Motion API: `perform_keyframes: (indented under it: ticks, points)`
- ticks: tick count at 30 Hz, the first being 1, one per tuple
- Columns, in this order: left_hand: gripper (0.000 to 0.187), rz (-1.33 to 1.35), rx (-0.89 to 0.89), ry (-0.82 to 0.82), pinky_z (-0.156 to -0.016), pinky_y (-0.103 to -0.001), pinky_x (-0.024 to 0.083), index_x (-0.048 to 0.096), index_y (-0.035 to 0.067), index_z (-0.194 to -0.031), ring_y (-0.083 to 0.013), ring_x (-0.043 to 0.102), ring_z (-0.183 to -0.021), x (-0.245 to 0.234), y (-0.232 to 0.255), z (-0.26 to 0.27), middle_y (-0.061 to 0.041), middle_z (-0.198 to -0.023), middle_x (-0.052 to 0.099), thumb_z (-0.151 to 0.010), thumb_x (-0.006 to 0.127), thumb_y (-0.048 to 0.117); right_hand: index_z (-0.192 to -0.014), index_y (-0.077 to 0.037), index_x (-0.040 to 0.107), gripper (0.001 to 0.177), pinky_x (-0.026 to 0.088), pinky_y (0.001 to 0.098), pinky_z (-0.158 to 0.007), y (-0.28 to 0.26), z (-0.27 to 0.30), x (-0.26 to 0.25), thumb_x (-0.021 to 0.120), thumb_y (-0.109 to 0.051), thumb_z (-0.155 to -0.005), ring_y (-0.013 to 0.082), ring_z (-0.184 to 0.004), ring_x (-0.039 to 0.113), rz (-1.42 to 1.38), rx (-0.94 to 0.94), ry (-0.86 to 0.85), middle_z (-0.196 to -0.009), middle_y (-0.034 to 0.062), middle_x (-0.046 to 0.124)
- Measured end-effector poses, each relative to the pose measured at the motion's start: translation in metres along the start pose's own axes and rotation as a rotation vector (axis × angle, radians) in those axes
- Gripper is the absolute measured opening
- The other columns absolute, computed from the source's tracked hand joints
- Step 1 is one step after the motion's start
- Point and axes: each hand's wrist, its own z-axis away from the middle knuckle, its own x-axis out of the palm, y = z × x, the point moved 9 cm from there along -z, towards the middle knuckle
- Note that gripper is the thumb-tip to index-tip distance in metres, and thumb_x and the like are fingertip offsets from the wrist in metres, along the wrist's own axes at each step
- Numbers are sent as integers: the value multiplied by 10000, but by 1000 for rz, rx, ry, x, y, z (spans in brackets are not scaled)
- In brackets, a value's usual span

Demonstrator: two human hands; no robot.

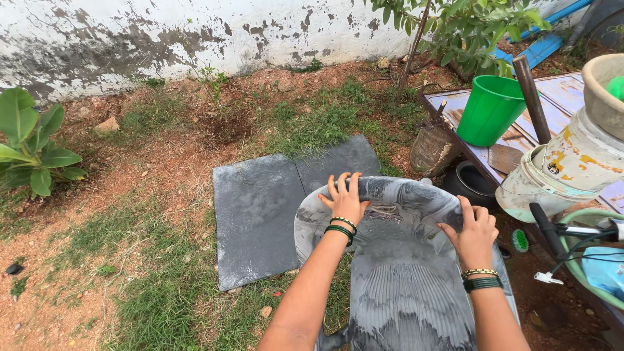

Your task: The person picks up discarded footwear, a bottle, a can, and cloth from the ground, repositions a plastic chair, and arranges buckets, a handheld tool, and containers by an outdoor table.

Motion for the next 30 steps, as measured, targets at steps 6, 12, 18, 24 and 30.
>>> perform_keyframes:
  ticks: [6,12,18,24,30]
  points:
    - [800,-60,314,-27,-1008,-941,82,514,342,-1409,-472,127,-1507,8,97,18,12,-1537,357,-712,894,241,-1513,-277,533,877,403,500,-902,-24,10,-4,858,-436,-714,285,-1103,527,28,16,1,-1201,67,547]
    - [714,-111,419,-179,-972,-970,24,575,396,-1349,-514,-10,-1545,40,151,54,8,-1607,285,-723,891,260,-1499,-229,531,877,460,467,-808,-52,18,-2,863,-360,-698,270,-1027,593,75,0,-49,-1127,50,595]
    - [739,-89,490,-240,-999,-957,45,573,405,-1354,-502,-99,-1554,51,147,47,38,-1675,184,-700,890,272,-1306,-74,561,754,551,468,-797,-31,28,-10,865,-380,-687,358,-1021,678,-86,115,-69,-1166,151,688]
    - [874,9,603,-189,-1159,-768,204,479,387,-1506,-504,-7,-1598,75,149,52,-47,-1751,61,-744,851,177,-1115,-26,561,649,555,498,-722,-11,41,-5,881,-423,-713,410,-884,701,-119,298,-111,-955,207,721]
    - [944,460,541,-189,-1226,-550,304,209,102,-1643,-567,69,-1556,96,144,97,-232,-1726,-84,-842,704,28,-1020,1,582,466,558,489,-728,15,51,33,839,-316,-795,423,-853,707,-255,341,-124,-882,246,714]
